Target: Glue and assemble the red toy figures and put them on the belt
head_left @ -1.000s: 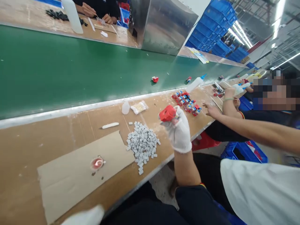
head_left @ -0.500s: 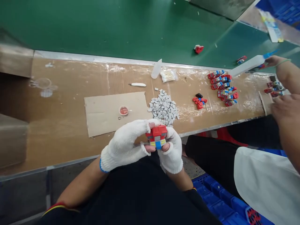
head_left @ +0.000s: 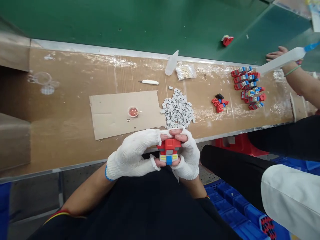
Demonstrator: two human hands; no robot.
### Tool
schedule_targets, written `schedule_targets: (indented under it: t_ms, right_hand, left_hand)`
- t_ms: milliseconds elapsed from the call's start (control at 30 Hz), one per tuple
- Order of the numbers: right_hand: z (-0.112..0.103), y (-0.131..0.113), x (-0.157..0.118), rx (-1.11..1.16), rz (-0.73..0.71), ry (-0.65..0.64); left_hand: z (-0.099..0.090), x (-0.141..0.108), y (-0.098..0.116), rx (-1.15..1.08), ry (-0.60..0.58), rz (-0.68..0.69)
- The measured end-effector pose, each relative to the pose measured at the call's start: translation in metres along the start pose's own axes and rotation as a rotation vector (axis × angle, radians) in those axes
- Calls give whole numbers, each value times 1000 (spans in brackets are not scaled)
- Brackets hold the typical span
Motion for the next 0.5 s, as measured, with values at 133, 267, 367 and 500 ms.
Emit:
schedule_targets:
  t_ms: [133,267,367,500]
  right_hand:
    - [0,-5,-1,-30,-5,35]
    - [1,-13,2,-88,-30,28]
    - [0,-15,3,-104,-37,30]
    - [1,-14,3,-131,-40,28]
  left_hand:
    - [1,11,18,19,-4,60]
    - [0,17,24,2,4,48]
    - [3,17,23,35,-66,24]
    - [2,16,24,74,-122,13]
Point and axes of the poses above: each hand's wrist, its own x-axis towards the middle knuckle, its own z-axis out of the palm, y = z × x, the point moved 10 cm from there along x, towards the middle knuckle, and after that the axes turned 4 degrees about y, right-handed, at the moved point
